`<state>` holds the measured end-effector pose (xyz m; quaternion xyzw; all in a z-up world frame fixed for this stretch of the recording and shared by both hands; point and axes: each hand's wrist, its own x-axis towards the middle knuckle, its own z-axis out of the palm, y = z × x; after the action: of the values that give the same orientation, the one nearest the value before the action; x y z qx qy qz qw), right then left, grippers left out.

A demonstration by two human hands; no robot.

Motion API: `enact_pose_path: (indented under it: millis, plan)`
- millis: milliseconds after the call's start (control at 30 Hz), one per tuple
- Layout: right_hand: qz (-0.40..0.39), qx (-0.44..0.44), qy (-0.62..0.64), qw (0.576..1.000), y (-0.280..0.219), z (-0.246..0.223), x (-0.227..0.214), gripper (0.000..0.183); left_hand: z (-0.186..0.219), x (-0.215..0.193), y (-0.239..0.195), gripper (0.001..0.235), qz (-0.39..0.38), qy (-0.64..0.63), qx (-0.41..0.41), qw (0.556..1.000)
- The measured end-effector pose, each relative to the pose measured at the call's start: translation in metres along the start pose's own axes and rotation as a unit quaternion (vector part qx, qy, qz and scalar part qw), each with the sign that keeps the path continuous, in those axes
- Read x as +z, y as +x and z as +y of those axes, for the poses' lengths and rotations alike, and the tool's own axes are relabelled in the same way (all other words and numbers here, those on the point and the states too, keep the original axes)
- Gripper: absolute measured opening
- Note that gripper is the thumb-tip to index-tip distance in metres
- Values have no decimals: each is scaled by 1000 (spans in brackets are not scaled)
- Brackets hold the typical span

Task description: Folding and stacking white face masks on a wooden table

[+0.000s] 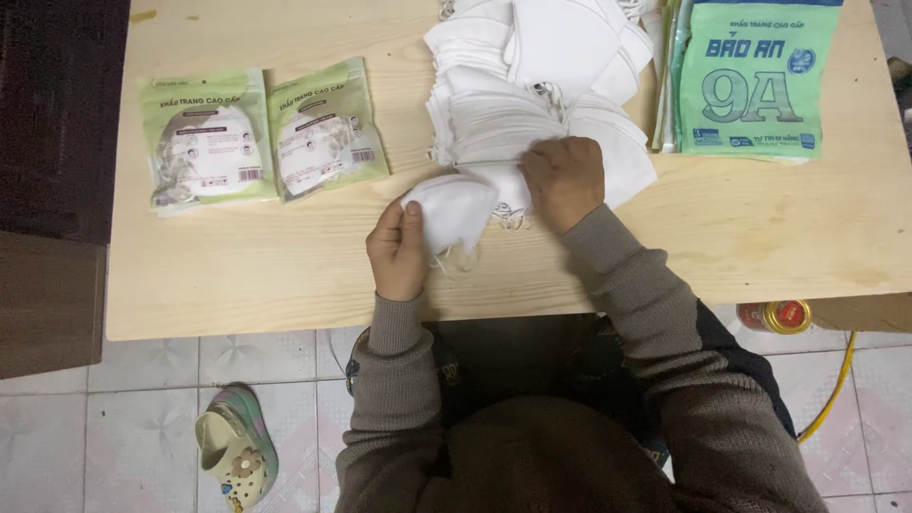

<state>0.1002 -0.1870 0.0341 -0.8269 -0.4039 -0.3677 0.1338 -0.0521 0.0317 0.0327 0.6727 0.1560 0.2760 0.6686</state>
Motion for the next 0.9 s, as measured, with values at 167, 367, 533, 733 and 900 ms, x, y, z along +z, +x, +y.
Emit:
enact_pose_path:
  millis: [167, 367, 533, 733, 900]
  plan:
    - [2, 169, 250, 953, 2, 0, -19, 12, 10, 2, -1, 24, 30, 35, 61, 997]
    - [-33, 280, 557, 781, 6, -5, -32, 13, -8, -1, -1, 25, 28, 17, 40, 999]
    - [-106, 327, 632, 695, 2, -19, -20, 15, 2, 6, -4, 25, 7, -13, -9, 1000]
    - [-35, 390, 628, 672, 4, -18, -30, 12, 7, 4, -4, 26, 38, 33, 54, 997]
    - [-107, 346, 605, 709, 4, -36, -20, 10, -3, 4, -1, 26, -5, -91, -59, 994]
